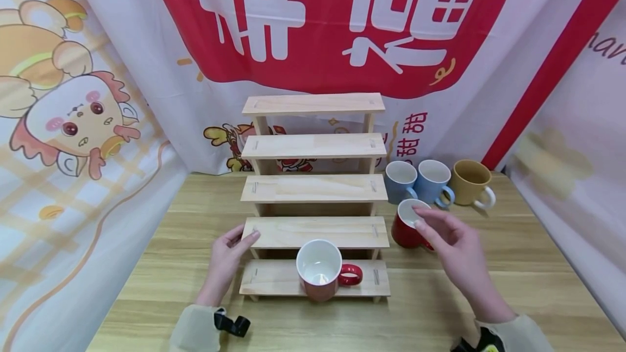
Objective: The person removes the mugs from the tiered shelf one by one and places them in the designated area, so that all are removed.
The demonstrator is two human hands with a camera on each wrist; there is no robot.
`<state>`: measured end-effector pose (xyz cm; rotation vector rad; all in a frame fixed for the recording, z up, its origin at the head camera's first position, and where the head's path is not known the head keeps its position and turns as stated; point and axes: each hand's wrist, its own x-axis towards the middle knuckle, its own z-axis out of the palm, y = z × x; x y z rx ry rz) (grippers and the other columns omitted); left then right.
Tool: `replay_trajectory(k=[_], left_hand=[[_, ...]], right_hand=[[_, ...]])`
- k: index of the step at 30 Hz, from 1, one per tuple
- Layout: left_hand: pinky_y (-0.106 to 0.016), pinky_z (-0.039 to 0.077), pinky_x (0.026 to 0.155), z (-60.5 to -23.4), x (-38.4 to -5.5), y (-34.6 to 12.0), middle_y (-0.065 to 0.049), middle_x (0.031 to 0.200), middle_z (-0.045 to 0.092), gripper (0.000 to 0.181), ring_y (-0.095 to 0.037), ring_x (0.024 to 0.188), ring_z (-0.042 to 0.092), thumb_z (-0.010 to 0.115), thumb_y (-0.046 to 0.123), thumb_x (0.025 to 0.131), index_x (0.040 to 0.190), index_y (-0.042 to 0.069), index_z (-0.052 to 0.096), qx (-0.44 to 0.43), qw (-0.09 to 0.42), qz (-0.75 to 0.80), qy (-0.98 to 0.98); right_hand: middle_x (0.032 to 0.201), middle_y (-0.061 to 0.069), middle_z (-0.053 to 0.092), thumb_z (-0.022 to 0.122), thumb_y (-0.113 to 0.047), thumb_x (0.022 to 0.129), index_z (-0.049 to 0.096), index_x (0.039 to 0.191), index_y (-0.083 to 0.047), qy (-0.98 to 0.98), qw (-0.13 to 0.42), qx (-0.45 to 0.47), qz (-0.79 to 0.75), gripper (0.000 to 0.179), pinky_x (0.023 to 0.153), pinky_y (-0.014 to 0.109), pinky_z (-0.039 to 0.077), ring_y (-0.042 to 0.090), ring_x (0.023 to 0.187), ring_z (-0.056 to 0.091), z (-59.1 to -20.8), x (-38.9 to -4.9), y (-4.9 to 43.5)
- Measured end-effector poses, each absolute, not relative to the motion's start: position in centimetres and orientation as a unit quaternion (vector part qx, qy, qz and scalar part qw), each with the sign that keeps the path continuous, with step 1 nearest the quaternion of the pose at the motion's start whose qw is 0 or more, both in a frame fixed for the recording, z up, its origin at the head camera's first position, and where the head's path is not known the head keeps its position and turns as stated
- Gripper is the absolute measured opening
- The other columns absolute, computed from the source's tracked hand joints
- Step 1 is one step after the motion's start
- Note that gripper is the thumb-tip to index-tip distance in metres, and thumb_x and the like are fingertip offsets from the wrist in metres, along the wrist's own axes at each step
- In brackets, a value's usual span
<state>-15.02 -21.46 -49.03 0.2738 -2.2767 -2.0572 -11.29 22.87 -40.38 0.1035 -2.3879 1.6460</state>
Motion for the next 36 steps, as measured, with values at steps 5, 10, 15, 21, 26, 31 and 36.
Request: replay_trajectory(k=[5,10,15,21,26,31,36], left_hand=[[-0.021,0.051,0.095,-49.1,-15.1,-21.5,-0.019,0.137,0.061,0.060,-0.022,0.121,0.060,0.081,0.028,0.090,0.138,-0.001,0.058,0.089,0.031,-0.667,-0.739],[-0.021,0.051,0.095,-49.1,-15.1,-21.4,-0.019,0.137,0.060,0.061,-0.022,0.122,0.059,0.081,0.027,0.090,0.139,-0.002,0.058,0.089,0.031,-0.667,-0.739],[-0.021,0.050,0.095,-49.1,-15.2,-21.4,-0.019,0.137,0.060,0.061,-0.023,0.122,0.059,0.081,0.028,0.091,0.139,-0.001,0.058,0.087,0.031,-0.667,-0.739],[-0.021,0.051,0.095,-48.9,-15.2,-21.3,-0.019,0.137,0.060,0.061,-0.022,0.121,0.059,0.081,0.027,0.091,0.139,-0.001,0.058,0.087,0.034,-0.666,-0.740],[-0.021,0.051,0.095,-48.9,-15.1,-21.4,-0.019,0.138,0.060,0.061,-0.022,0.122,0.059,0.081,0.027,0.091,0.139,-0.001,0.058,0.086,0.033,-0.668,-0.739],[-0.021,0.050,0.096,-48.9,-15.1,-21.4,-0.019,0.138,0.059,0.062,-0.022,0.123,0.059,0.081,0.027,0.091,0.140,-0.001,0.057,0.085,0.028,-0.671,-0.736],[-0.021,0.050,0.095,-49.0,-15.0,-21.5,-0.019,0.138,0.059,0.062,-0.023,0.122,0.058,0.081,0.029,0.091,0.140,-0.001,0.057,0.088,0.026,-0.668,-0.738]], right_hand=[[0.129,0.007,0.068,0.070,-0.022,0.100,0.069,0.129,-0.010,-0.805,0.091,0.085,0.580,0.032,0.091,0.021,0.053,0.014,0.116,0.064,-40.1,-11.0,21.8],[0.124,0.001,0.071,0.069,-0.027,0.100,0.071,0.127,-0.014,-0.811,0.049,0.106,0.574,0.030,0.089,0.025,0.056,0.015,0.113,0.065,-39.8,-10.6,21.0],[0.119,-0.002,0.073,0.071,-0.023,0.099,0.075,0.121,-0.015,-0.807,0.026,0.134,0.574,0.024,0.087,0.026,0.056,0.017,0.111,0.066,-39.9,-10.2,20.4],[0.116,0.002,0.074,0.073,-0.022,0.097,0.076,0.119,-0.014,-0.796,-0.020,0.143,0.588,0.023,0.089,0.027,0.056,0.023,0.108,0.069,-40.3,-9.8,19.6],[0.116,-0.001,0.074,0.075,-0.031,0.095,0.076,0.117,-0.019,-0.800,-0.070,0.128,0.582,0.025,0.090,0.029,0.056,0.019,0.106,0.069,-41.4,-9.5,18.6],[0.120,0.004,0.072,0.073,-0.030,0.097,0.074,0.122,-0.011,-0.791,-0.115,0.144,0.583,0.031,0.089,0.027,0.056,0.018,0.106,0.069,-42.7,-9.2,17.5],[0.119,0.006,0.072,0.073,-0.033,0.096,0.073,0.124,-0.010,-0.784,-0.141,0.132,0.590,0.036,0.088,0.024,0.055,0.018,0.105,0.069,-43.7,-9.2,16.4]])
